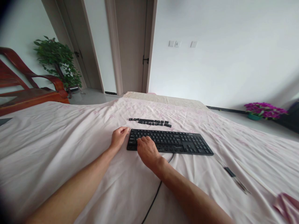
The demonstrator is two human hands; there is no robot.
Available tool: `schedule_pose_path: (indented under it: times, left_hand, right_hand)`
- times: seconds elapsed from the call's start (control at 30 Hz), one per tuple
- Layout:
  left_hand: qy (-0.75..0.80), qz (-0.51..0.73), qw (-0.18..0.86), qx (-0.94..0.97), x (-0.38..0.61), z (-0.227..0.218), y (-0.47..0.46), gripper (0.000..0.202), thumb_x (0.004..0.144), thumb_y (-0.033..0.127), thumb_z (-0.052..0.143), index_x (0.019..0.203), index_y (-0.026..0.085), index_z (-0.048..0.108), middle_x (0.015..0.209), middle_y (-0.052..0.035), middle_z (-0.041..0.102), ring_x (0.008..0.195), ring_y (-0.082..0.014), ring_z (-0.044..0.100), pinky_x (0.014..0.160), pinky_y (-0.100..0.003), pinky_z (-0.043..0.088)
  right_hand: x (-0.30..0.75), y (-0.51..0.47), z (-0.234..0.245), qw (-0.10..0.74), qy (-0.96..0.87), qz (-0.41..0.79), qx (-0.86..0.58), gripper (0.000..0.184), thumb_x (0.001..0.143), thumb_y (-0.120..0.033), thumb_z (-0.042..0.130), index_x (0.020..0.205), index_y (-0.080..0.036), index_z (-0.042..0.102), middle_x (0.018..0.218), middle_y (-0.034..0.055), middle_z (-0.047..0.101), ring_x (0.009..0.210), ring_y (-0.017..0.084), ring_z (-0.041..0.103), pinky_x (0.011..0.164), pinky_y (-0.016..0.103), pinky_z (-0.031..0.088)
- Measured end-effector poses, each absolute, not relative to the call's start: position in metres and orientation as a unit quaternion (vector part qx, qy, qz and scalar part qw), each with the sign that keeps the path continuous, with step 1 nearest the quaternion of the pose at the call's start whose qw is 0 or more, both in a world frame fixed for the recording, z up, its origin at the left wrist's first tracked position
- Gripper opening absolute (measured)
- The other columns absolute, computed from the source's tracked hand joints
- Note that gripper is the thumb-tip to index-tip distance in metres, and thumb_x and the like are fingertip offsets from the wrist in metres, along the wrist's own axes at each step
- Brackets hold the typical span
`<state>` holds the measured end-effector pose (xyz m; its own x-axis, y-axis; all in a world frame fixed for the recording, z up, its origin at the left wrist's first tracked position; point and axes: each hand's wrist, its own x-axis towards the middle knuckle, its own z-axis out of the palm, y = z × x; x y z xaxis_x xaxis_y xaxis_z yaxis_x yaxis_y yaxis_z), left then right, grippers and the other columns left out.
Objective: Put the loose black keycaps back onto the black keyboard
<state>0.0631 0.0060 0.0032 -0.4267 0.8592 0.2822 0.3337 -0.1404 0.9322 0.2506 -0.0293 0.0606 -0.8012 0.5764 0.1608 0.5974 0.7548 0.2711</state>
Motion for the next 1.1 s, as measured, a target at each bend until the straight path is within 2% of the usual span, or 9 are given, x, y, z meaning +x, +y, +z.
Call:
schedule_pose_path:
  times: [0.2, 0.37, 0.5, 0.63, 0.8, 0.93, 1.1]
  left_hand:
    - [0.63, 0.561, 0.215, 0.493, 0.063, 0.005, 0.005, 0.031, 0.079, 0.047, 0.058, 0.083, 0.02, 0.072, 0.081, -0.007, 0.074, 0.078, -0.0214, 0.067, 0.071, -0.029, 0.047]
    - [0.626, 0.569, 0.22, 0.485, 0.063, 0.005, 0.006, 0.032, 0.079, 0.048, 0.058, 0.083, 0.02, 0.072, 0.083, -0.0071, 0.074, 0.079, -0.0218, 0.067, 0.07, -0.029, 0.047]
    - [0.621, 0.577, 0.23, 0.477, 0.063, 0.001, 0.009, 0.033, 0.079, 0.048, 0.057, 0.085, 0.02, 0.072, 0.083, -0.0068, 0.074, 0.08, -0.0217, 0.067, 0.071, -0.029, 0.048]
    - [0.627, 0.575, 0.228, 0.474, 0.062, -0.002, 0.012, 0.033, 0.081, 0.047, 0.055, 0.087, 0.019, 0.071, 0.082, -0.0065, 0.074, 0.078, -0.0209, 0.068, 0.072, -0.028, 0.048]
    - [0.627, 0.573, 0.23, 0.474, 0.062, -0.001, 0.012, 0.033, 0.081, 0.047, 0.055, 0.085, 0.019, 0.071, 0.081, -0.0063, 0.074, 0.078, -0.0208, 0.068, 0.07, -0.027, 0.049]
    - [0.627, 0.571, 0.228, 0.478, 0.062, 0.001, 0.012, 0.033, 0.081, 0.047, 0.055, 0.085, 0.019, 0.071, 0.082, -0.0062, 0.075, 0.079, -0.0209, 0.069, 0.071, -0.027, 0.049]
    - [0.63, 0.57, 0.231, 0.474, 0.062, 0.002, 0.012, 0.033, 0.081, 0.047, 0.055, 0.086, 0.019, 0.071, 0.082, -0.0064, 0.075, 0.08, -0.0208, 0.069, 0.071, -0.027, 0.049]
  right_hand:
    - [0.253, -0.024, 0.065, 0.035, -0.949, -0.135, -0.284, 0.019, 0.077, -0.003, 0.054, 0.079, -0.014, 0.069, 0.087, 0.0102, 0.063, 0.083, 0.022, 0.054, 0.073, 0.034, 0.036]
    - [0.266, 0.007, 0.074, 0.108, -0.924, -0.019, -0.365, 0.029, 0.085, -0.011, 0.05, 0.094, -0.026, 0.074, 0.091, 0.003, 0.067, 0.082, 0.016, 0.06, 0.071, 0.025, 0.039]
    - [0.259, 0.049, 0.074, 0.168, -0.868, 0.006, -0.468, 0.027, 0.091, -0.024, 0.049, 0.104, -0.029, 0.073, 0.104, 0.0021, 0.068, 0.093, 0.016, 0.061, 0.075, 0.024, 0.04]
    - [0.235, 0.085, 0.07, 0.14, -0.846, -0.02, -0.514, 0.021, 0.089, -0.03, 0.056, 0.1, -0.028, 0.074, 0.109, 0.0038, 0.067, 0.1, 0.019, 0.059, 0.08, 0.026, 0.04]
    - [0.206, 0.112, 0.064, 0.116, -0.854, -0.091, -0.499, 0.023, 0.091, -0.031, 0.054, 0.093, -0.023, 0.075, 0.107, 0.0098, 0.065, 0.103, 0.023, 0.052, 0.083, 0.032, 0.037]
    - [0.195, 0.123, 0.06, 0.087, -0.859, -0.139, -0.484, 0.025, 0.091, -0.029, 0.052, 0.095, -0.017, 0.074, 0.111, 0.0142, 0.06, 0.105, 0.026, 0.047, 0.083, 0.035, 0.036]
    - [0.19, 0.13, 0.056, 0.062, -0.863, -0.145, -0.48, 0.023, 0.089, -0.024, 0.054, 0.097, -0.015, 0.074, 0.113, 0.0159, 0.059, 0.108, 0.027, 0.044, 0.085, 0.035, 0.035]
